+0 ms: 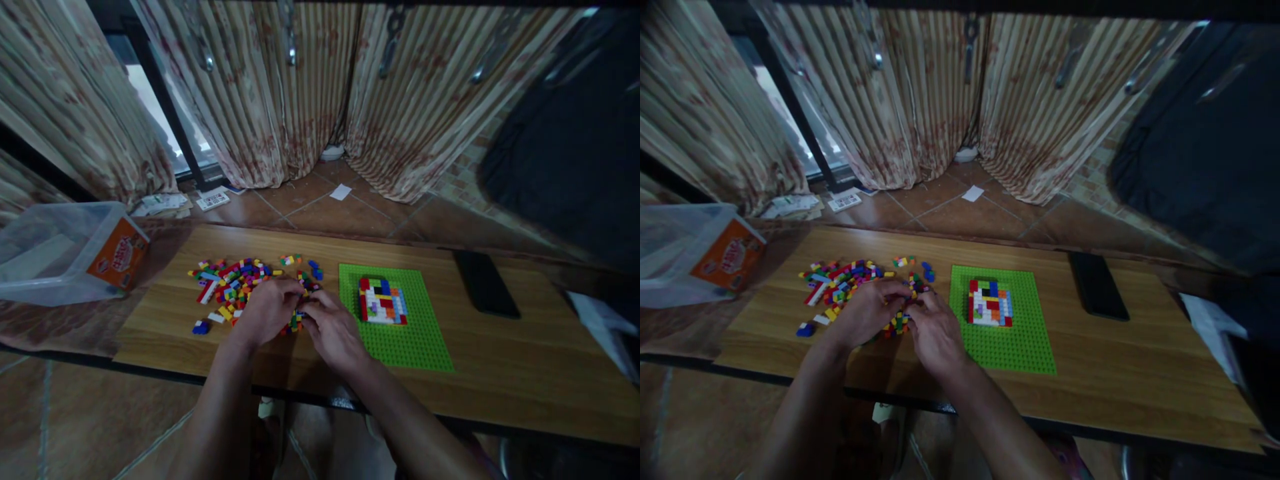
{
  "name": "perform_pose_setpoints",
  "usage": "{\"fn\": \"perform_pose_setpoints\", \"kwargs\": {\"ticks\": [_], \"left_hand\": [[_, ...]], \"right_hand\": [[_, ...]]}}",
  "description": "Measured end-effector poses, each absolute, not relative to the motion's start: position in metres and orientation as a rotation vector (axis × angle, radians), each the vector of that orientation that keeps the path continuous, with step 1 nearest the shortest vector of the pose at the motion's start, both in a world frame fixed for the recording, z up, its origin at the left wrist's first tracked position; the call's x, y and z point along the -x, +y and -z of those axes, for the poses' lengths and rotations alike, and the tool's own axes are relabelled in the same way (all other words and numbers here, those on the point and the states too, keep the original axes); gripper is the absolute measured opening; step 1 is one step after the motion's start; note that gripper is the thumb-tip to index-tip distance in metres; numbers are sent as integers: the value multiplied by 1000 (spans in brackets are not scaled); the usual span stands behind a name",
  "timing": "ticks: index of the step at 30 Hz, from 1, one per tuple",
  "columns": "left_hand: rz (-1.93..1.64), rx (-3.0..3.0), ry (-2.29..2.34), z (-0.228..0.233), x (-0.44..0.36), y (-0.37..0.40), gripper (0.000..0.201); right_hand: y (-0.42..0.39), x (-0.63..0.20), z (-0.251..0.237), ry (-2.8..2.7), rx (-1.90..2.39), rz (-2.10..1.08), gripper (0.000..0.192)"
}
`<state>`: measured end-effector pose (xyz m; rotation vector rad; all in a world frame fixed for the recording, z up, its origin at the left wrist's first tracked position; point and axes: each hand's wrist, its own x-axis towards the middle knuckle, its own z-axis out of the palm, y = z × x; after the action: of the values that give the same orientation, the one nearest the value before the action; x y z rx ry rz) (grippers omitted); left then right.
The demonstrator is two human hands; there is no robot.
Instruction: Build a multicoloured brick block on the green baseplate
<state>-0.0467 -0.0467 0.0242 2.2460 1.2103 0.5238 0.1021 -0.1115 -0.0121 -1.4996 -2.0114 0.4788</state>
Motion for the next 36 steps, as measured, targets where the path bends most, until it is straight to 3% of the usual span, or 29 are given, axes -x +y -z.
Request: {"fn": "perform_pose_setpoints", "kwargs": {"ticks": [14,24,36], "left_hand": [[-555,-2270,1226,-21,47,-44,27],[-602,-2275,1194,-15,49,-42,23],[-643,-2260,1193,-15,48,-42,22]], "right_hand": [[-111,-102,13,-2049,1560,-370,8],[-110,-102,13,-2100,1533,-355,11],[-114,-104,1,-1665,1499,-625,14]]}}
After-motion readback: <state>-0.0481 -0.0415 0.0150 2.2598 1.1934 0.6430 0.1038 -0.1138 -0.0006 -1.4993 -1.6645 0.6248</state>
